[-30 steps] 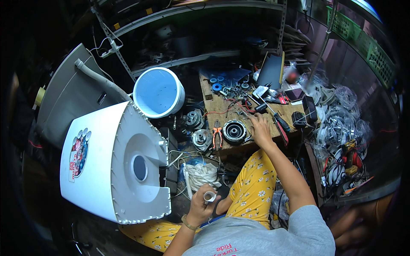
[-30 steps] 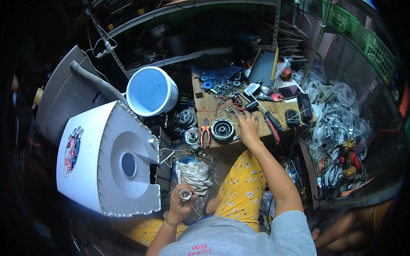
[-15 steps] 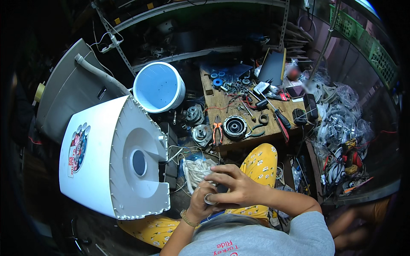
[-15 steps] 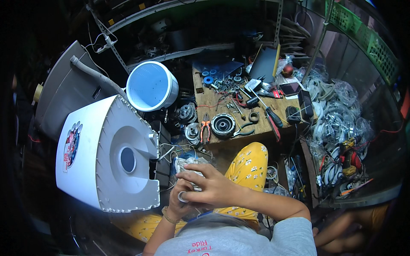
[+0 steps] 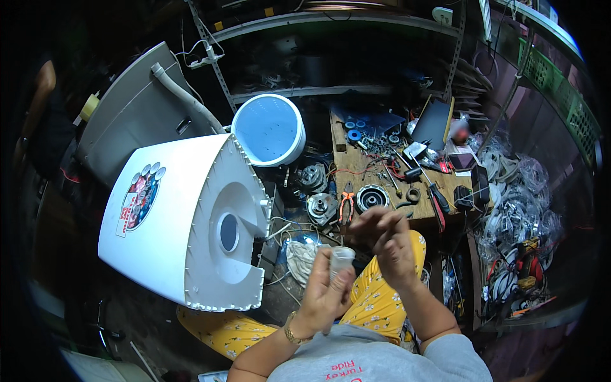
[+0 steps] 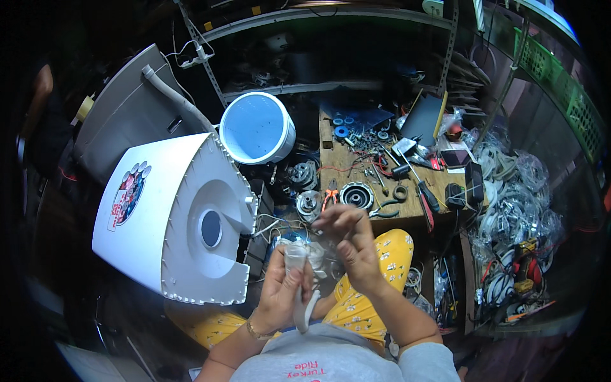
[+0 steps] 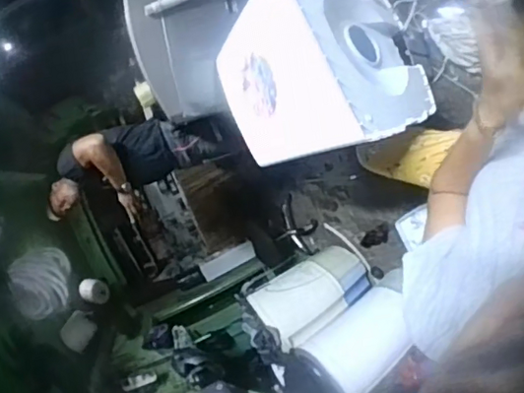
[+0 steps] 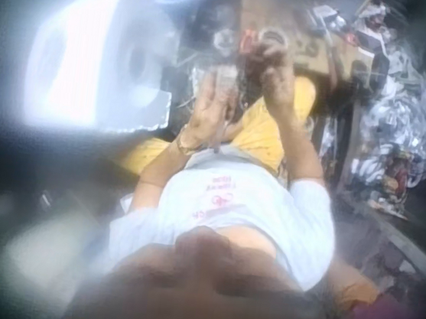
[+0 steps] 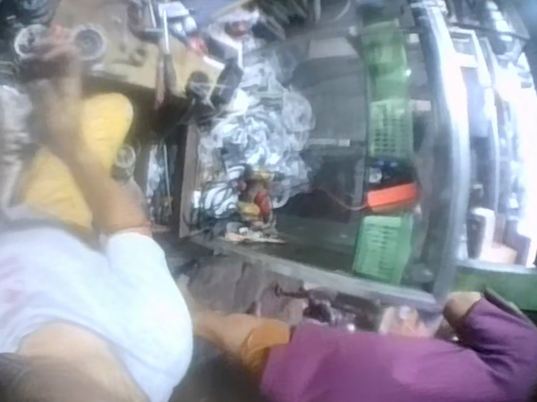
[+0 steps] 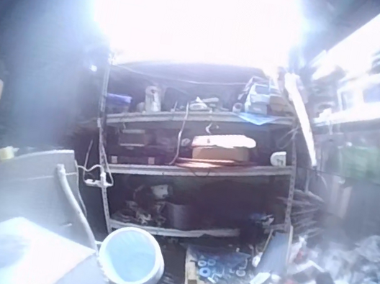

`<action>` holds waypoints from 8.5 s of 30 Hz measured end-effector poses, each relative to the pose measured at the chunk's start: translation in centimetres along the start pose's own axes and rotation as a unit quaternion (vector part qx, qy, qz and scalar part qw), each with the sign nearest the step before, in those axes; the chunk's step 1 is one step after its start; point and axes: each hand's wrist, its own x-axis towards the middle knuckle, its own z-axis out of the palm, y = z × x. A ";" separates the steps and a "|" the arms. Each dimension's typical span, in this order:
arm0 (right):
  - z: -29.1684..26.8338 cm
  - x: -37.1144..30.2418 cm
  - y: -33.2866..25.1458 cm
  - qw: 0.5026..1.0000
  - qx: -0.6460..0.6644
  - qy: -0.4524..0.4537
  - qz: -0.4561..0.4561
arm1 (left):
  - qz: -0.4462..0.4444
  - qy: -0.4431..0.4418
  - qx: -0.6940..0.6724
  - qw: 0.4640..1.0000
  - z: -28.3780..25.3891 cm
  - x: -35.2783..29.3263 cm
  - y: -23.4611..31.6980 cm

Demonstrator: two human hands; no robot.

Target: The person sits on the floor in a workshop and assembles a white plastic appliance component. They insert a white corrugated hose into a port on the component, apply a sealant from a tube, and then insert a metal rod into the same port. The person also handles a plastic bag and a small box during the process.

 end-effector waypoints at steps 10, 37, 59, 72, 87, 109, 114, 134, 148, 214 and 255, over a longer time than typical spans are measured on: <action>0.5 -7.8 7.6 0.966 -0.085 -0.053 0.237 | 0.197 0.200 0.428 0.859 -5.4 1.0 -5.6; -1.2 -8.3 8.6 0.940 -0.260 0.014 0.221 | 0.131 0.083 0.077 0.985 -5.9 3.7 -7.2; -17.5 5.9 -26.3 0.413 -0.903 0.089 -0.080 | -0.185 0.250 0.128 0.942 -15.5 1.5 -10.2; -19.9 -0.1 -46.0 0.070 -0.917 0.346 -0.185 | -0.115 0.254 0.085 0.956 -10.3 3.8 -7.9; -13.7 -13.9 -70.1 -0.089 -0.733 0.624 0.256 | -0.020 0.202 0.170 0.964 -11.8 6.7 -11.0; -17.5 -13.0 -69.4 -0.046 -0.761 0.592 0.260 | -0.019 0.158 0.231 0.960 -11.6 7.2 -12.0; -18.6 -14.2 -70.3 0.004 -0.788 0.583 0.198 | -0.003 0.179 0.226 0.958 -14.4 8.4 -14.5; -17.9 -1.0 -59.1 0.045 -0.939 0.323 -0.104 | -0.152 0.173 0.316 0.920 -8.0 7.2 -7.5; -20.9 6.4 -56.1 -0.029 -0.911 0.369 -0.181 | -0.179 0.187 0.267 0.928 -8.4 6.8 -7.9; -36.7 29.7 -57.9 0.571 -0.628 0.502 -0.167 | -0.170 0.304 0.348 0.870 -19.8 5.1 -12.0; -2.3 -1.1 6.7 0.956 -0.208 0.105 0.177 | 0.177 0.201 0.498 0.825 -5.9 2.9 -3.6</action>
